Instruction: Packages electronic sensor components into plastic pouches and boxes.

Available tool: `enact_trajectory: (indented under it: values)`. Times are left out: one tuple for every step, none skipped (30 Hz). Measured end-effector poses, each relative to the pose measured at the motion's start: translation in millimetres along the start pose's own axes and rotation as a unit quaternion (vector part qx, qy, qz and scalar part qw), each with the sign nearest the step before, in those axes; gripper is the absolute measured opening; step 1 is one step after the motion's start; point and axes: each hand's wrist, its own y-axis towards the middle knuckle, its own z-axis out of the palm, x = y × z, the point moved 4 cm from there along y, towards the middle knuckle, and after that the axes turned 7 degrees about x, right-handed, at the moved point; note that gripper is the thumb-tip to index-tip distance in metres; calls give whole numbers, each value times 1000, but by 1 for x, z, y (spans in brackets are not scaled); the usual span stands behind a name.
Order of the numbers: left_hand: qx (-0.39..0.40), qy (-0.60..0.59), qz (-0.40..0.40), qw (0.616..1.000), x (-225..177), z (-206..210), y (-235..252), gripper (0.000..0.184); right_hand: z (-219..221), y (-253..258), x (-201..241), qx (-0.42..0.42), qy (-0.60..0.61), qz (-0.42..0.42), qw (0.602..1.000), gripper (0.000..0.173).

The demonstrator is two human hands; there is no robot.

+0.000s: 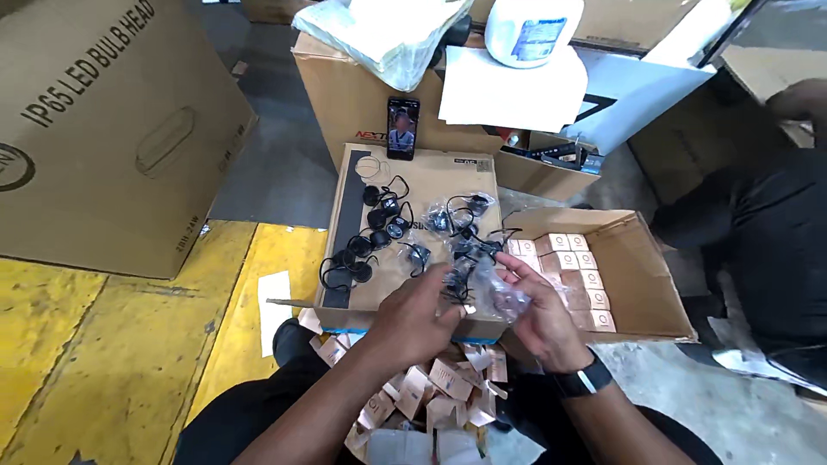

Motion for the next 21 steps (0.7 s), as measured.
enact_trajectory:
  values:
    - [-30, -31, 18, 999, 1, 1, 1, 58, 2, -1, -4, 1, 13, 5, 1000, 61]
    - [-61, -46, 35, 996, 1, 2, 2, 54, 4, -3, -7, -7, 21, 8, 1000, 57]
    - [-89, -50, 53, 993, 2, 3, 4, 51, 6, -4, -9, -20, 32, 12, 999, 52]
    - [-112, -52, 67, 990, 2, 3, 5, 51, 9, -5, -10, -28, 45, 15, 998, 48]
    - [-127, -57, 75, 987, 1, 4, 5, 56, 13, -6, -11, -27, 53, 14, 998, 47]
    - [-134, -76, 75, 985, 1, 4, 5, 63, 18, -7, -10, -14, 51, 10, 999, 48]
    - [-132, -111, 70, 982, 2, 4, 5, 68, 22, -9, -10, 3, 42, 2, 999, 51]
    - [-124, -161, 62, 977, 3, 4, 6, 68, 26, -10, -9, 19, 36, -7, 999, 53]
    - [-108, -220, 42, 969, 5, 3, 9, 63, 28, -10, -8, 32, 41, -12, 999, 53]
    - [-88, -276, 13, 957, 8, 4, 12, 58, 29, -11, -8, 43, 58, -6, 997, 53]
    - [-67, -321, -15, 944, 11, 5, 16, 55, 30, -12, -8, 49, 81, 6, 995, 53]
    - [-49, -356, -36, 933, 14, 7, 18, 53, 30, -12, -9, 50, 104, 19, 993, 54]
    - [-31, -385, -48, 921, 15, 9, 19, 50, 31, -12, -10, 48, 121, 31, 991, 56]
    - [-15, -413, -51, 909, 16, 11, 19, 48, 31, -12, -10, 44, 131, 40, 990, 57]
    - [-4, -436, -47, 899, 16, 11, 19, 49, 31, -11, -11, 39, 139, 45, 988, 57]
    - [0, -455, -39, 890, 14, 11, 18, 50, 31, -10, -11, 35, 145, 48, 988, 57]
    - [0, -470, -28, 882, 14, 10, 18, 52, 30, -9, -12, 29, 149, 49, 987, 55]
    - [-5, -481, -18, 876, 13, 9, 18, 52, 30, -8, -13, 24, 152, 50, 987, 53]
    - [-13, -490, -8, 871, 13, 7, 18, 50, 29, -8, -15, 15, 155, 52, 986, 51]
    - [-25, -499, 1, 866, 14, 5, 18, 46, 29, -7, -16, 5, 152, 53, 987, 48]
    - [-44, -506, 7, 861, 14, 4, 17, 38, 29, -6, -17, -6, 135, 49, 990, 44]
